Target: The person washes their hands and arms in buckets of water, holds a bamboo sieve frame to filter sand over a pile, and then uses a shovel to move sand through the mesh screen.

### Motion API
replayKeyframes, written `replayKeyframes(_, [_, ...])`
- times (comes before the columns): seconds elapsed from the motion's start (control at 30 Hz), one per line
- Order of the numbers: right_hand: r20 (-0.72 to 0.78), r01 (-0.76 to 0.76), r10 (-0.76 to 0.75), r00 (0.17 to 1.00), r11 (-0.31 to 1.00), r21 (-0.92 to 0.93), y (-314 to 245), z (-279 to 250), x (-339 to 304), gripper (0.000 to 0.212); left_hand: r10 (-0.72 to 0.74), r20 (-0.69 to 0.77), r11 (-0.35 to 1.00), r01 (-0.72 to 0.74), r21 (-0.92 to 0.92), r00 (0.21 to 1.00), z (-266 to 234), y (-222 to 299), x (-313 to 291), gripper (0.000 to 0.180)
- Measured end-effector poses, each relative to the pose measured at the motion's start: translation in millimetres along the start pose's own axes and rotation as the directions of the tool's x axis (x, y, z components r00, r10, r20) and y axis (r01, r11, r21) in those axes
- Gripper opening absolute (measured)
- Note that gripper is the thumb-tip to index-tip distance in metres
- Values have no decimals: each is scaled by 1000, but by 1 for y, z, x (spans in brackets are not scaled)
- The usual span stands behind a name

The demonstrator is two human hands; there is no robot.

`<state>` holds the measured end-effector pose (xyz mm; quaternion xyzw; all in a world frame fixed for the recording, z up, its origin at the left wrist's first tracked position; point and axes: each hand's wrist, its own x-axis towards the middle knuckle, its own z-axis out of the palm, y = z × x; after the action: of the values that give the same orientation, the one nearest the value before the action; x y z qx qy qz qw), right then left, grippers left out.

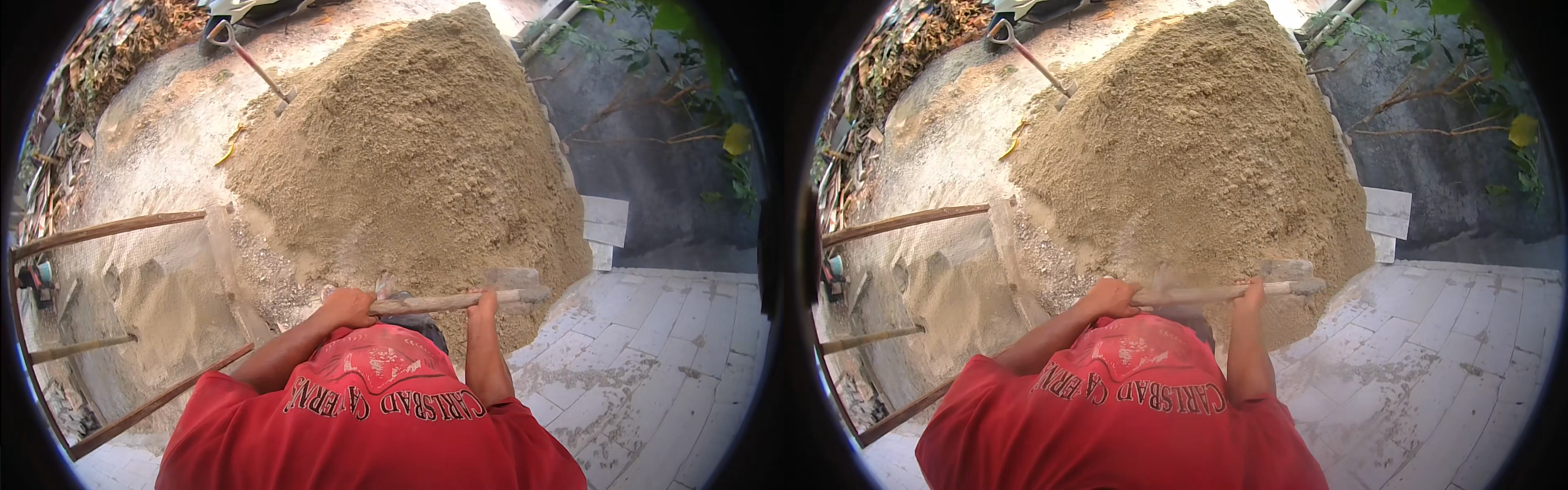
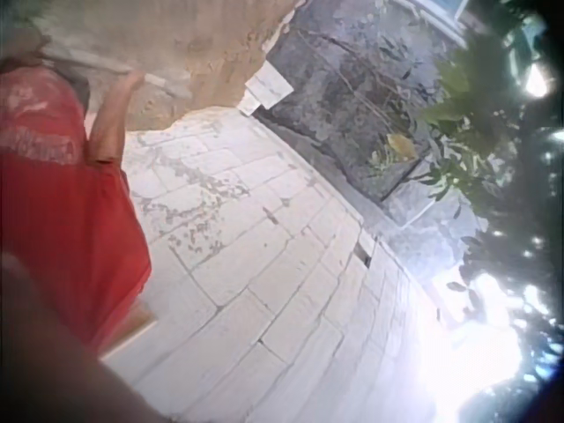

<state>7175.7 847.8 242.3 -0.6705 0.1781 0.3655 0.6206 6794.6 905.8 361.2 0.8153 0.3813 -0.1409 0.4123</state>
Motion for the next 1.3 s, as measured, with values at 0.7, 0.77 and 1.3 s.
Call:
replayKeyframes(0.7, [143, -247, 269, 953, 957, -153, 64, 254, 143, 23, -361, 144, 915, 380, -134, 921, -69, -24, 255, 39])
replayKeyframes(0.77, [136, -398, 429, 893, 894, -207, 91, 273, 146, 23, -508, 137, 842, 524, -127, 850, -74, -28, 241, 46])
replayKeyframes(1.3, [388, -346, 431, 815, 898, -271, -182, 278, -13, 43, -120, 380, -190, 354, -916, 917, -252, 192, 179, 15])
